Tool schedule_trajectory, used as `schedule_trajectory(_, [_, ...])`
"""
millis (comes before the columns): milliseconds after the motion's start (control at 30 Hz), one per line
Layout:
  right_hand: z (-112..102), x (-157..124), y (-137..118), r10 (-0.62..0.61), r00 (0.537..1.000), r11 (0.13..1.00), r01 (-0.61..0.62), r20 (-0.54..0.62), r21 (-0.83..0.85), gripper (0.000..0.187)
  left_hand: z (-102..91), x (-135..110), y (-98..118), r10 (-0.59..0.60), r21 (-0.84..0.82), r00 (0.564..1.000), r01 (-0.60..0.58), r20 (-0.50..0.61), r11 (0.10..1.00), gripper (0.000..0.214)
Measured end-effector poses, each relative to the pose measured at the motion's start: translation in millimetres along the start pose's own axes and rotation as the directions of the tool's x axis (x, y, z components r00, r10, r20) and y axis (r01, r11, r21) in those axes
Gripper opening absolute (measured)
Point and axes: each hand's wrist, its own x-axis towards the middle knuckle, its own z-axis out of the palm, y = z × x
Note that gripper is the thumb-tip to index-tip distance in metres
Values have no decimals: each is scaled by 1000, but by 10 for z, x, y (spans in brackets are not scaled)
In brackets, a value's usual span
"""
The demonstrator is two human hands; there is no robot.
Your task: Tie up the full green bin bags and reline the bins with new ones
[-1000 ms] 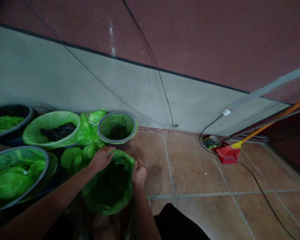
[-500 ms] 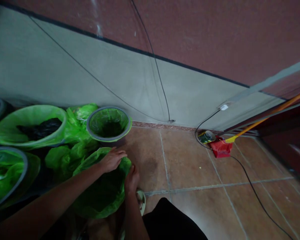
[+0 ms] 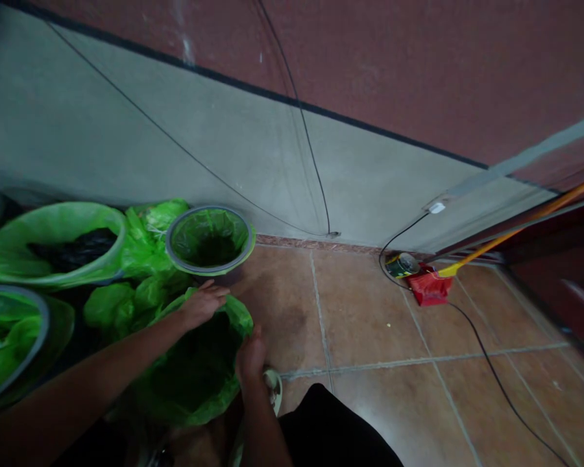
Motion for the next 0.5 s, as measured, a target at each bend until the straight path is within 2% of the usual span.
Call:
schedule_trajectory(67, [-48,-10,-9,74,997,997,-74,39,6,48,-44,-22,24,-63,17,998,63,8,998,33])
schedule_trajectory(167, [-181,-4,-3,55,995,998,-56,86,18,57,-99,-81,68,-109,0,994,109,20,994,28])
schedule_trajectory(267, [-347,83,-61,3,1000,993,-5,18,115,58,-155,-158,106,-97,-35,995,98,20,995,26])
schedule_trajectory(333, [-416,181,-154,-29,1000,991,30,-10,131,51,-196,-201,118,-138,-90,989,132,-62,987,29])
schedule_trajectory(400, [-414,276,-252,-76,997,994,73,23,81,47,-225,-230,103,-241,-171,952,211,-186,963,34])
schedule_trajectory(500, [-297,353,-322,-114,988,986,124,101,-107,42,-205,-263,15,-442,-299,846,357,-298,885,39])
